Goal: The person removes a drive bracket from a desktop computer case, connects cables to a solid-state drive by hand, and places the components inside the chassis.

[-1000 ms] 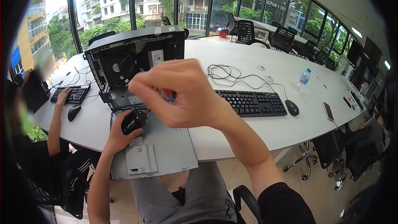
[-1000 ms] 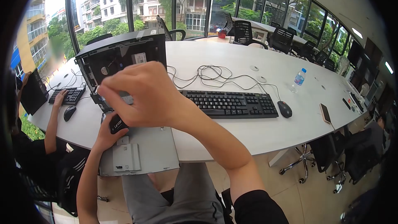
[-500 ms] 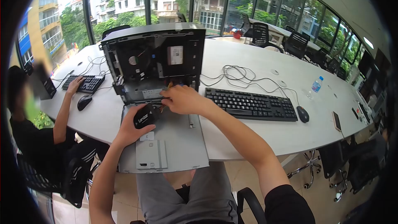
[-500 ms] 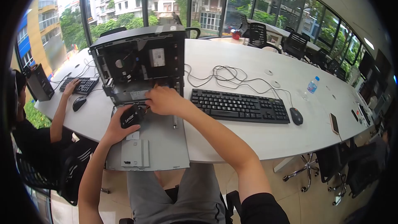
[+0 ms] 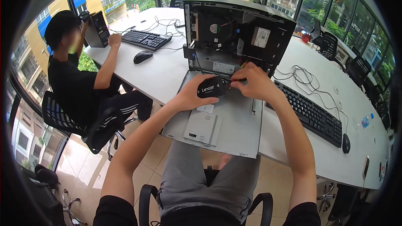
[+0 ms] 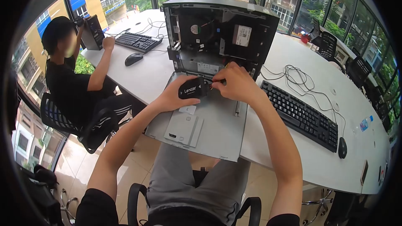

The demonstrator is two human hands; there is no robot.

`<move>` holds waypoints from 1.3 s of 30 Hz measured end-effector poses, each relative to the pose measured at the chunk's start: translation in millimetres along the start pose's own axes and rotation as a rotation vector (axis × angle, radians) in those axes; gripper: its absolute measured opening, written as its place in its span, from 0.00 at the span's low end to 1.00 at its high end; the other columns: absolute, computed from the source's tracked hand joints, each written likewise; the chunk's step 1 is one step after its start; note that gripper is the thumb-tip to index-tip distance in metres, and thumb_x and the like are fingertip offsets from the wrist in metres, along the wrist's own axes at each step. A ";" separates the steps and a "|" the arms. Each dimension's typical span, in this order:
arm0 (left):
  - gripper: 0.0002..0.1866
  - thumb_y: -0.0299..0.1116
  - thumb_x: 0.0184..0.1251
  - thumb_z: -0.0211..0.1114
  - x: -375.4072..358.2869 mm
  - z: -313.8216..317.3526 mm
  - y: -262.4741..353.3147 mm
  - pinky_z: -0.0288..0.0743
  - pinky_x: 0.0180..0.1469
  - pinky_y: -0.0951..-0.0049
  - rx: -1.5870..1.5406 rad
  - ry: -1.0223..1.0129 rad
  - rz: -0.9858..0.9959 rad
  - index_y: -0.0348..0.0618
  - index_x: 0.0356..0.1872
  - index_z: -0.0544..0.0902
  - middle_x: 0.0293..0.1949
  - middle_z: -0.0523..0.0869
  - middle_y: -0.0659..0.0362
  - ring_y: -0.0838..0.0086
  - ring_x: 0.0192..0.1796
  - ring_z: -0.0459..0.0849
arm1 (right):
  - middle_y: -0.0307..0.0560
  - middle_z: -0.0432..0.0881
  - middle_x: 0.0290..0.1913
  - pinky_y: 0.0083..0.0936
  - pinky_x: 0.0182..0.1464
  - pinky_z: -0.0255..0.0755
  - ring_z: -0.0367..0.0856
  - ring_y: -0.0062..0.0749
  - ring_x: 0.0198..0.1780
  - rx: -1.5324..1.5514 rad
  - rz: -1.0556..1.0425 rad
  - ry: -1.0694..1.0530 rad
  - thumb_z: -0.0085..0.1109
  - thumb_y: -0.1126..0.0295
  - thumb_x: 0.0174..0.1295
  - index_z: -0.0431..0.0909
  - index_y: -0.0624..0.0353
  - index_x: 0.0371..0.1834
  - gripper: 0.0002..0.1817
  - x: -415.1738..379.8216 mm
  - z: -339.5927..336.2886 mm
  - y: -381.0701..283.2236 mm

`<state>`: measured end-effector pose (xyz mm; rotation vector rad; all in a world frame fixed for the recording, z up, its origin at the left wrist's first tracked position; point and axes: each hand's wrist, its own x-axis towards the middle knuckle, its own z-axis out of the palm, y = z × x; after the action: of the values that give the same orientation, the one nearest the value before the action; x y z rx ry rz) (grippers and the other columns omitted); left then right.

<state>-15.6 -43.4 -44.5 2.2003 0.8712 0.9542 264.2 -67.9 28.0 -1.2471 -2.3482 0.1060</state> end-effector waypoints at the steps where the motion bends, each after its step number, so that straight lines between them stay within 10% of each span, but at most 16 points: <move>1: 0.46 0.41 0.62 0.88 -0.1 -0.6 -0.2 0.75 0.74 0.62 0.018 -0.014 -0.020 0.39 0.78 0.74 0.66 0.82 0.49 0.62 0.69 0.83 | 0.47 0.95 0.49 0.40 0.67 0.76 0.81 0.48 0.59 0.018 -0.008 0.008 0.74 0.69 0.66 0.95 0.60 0.47 0.10 0.5 2.2 3.1; 39: 0.46 0.47 0.60 0.89 1.6 1.9 -7.4 0.78 0.74 0.64 -0.008 0.003 -0.054 0.40 0.77 0.77 0.67 0.82 0.49 0.62 0.69 0.84 | 0.49 0.91 0.42 0.33 0.51 0.83 0.90 0.40 0.44 0.056 0.078 -0.125 0.72 0.79 0.59 0.95 0.65 0.43 0.10 -2.4 -38.0 5.5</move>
<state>-15.7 -38.1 -50.3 2.1579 0.9218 0.9336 286.3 -72.3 59.1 -1.3400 -2.3837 0.2811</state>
